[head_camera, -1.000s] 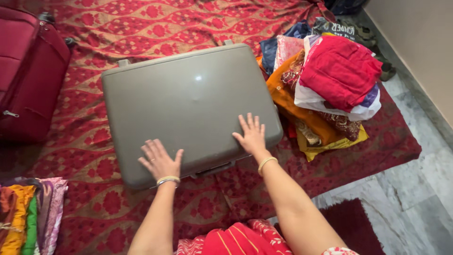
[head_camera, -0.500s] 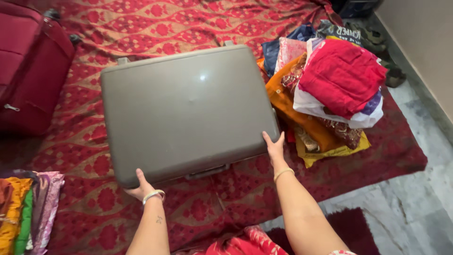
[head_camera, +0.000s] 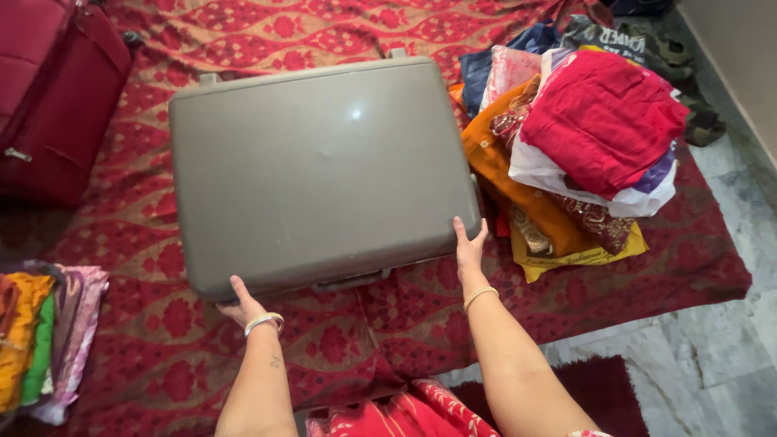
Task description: The person opens a suitcase, places a newspaper inside, and then packs several folded garments including red, yellow, and orange fabrics. The person arranges the items neatly inside the suitcase.
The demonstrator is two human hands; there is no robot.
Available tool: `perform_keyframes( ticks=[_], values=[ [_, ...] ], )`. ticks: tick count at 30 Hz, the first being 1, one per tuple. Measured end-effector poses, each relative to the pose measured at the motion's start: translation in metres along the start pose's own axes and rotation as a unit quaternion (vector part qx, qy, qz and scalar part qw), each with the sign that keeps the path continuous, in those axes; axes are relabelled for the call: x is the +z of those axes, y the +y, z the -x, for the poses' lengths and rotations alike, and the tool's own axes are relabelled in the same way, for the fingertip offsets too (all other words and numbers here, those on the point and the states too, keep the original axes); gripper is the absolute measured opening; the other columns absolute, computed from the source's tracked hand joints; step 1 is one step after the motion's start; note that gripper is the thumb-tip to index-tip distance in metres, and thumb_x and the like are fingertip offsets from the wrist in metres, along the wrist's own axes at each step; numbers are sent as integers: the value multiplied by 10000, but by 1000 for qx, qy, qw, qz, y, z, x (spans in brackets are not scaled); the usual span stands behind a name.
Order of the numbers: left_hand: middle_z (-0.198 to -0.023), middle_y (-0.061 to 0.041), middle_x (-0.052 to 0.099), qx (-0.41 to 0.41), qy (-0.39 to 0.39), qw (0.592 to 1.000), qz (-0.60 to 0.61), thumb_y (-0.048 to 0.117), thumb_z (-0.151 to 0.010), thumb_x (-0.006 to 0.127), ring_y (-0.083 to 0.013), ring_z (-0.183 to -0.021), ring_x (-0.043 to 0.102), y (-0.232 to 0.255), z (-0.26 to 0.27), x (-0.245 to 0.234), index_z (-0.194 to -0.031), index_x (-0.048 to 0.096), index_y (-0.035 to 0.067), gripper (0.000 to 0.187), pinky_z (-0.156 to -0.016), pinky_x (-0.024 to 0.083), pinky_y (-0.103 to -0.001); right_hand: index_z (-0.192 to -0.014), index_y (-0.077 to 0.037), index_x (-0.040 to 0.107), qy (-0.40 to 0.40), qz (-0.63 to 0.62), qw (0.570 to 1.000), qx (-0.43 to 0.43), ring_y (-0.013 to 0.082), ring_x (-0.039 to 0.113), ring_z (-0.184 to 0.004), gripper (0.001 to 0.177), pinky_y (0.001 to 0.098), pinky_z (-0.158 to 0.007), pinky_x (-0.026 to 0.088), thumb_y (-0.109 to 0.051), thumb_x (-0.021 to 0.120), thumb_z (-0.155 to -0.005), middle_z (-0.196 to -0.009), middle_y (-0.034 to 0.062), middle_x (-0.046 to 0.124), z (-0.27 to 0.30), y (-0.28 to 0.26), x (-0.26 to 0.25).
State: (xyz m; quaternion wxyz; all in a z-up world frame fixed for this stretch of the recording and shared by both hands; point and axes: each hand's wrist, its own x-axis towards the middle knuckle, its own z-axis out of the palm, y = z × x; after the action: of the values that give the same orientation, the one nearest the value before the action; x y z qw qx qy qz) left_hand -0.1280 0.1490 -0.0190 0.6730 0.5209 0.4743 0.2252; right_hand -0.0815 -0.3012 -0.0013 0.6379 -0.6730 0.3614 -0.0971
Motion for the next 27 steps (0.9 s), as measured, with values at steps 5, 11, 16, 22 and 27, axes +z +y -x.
perform_keyframes(
  ticks=[5, 11, 16, 22, 27],
  values=[
    [-1576, -183, 439, 41, -36, 999, -8, 522, -933, 715, -274, -1404, 488, -21, -11, -8, -1621, 132, 11, 1036, -1186, 374, -395, -1624, -90, 173, 18, -25, 999, -32, 289, 241, -1542, 1009, 421, -1234, 226, -591, 664, -900, -1684, 152, 231, 8, 8, 8],
    [-1576, -189, 447, 66, -64, 996, -7, 486, -936, 733, -276, -1439, 473, -31, -26, -16, -1587, 122, -17, 1026, -1205, 358, -386, -1634, -101, 146, 22, -8, 1000, -9, 296, 236, -1542, 1003, 423, -1230, 227, -621, 611, -914, -1688, 146, 209, 11, 14, 6],
    [-1620, -180, 362, 29, -23, 999, -40, 544, -918, 692, -293, -1452, 439, -17, -5, -7, -1610, 122, 12, 1042, -1208, 349, -401, -1631, -102, 164, 29, -79, 996, -16, 291, 259, -1540, 967, 419, -1226, 226, -631, 566, -930, -1692, 140, 232, 10, 34, 8],
    [-1690, -139, 297, -154, 44, 985, 71, 750, -925, 499, -299, -1519, 348, -53, 40, 26, -1618, 223, 24, 1041, -1255, 237, -492, -1614, -11, 261, 147, 3, 978, -152, 385, 298, -1534, 838, 465, -1247, 240, -519, 564, -1021, -1664, 239, 286, 28, 53, 37],
    [-1557, -61, 495, -399, -141, 905, 46, 415, -928, 564, -313, -1435, 364, -130, 75, 68, -1479, 522, 215, 588, -1206, 187, -610, -1583, -76, 358, 60, 299, 868, -392, 457, 131, -1546, 784, 610, -1200, 61, -337, 685, -920, -1661, 292, 212, 61, 11, 59]
  ],
)
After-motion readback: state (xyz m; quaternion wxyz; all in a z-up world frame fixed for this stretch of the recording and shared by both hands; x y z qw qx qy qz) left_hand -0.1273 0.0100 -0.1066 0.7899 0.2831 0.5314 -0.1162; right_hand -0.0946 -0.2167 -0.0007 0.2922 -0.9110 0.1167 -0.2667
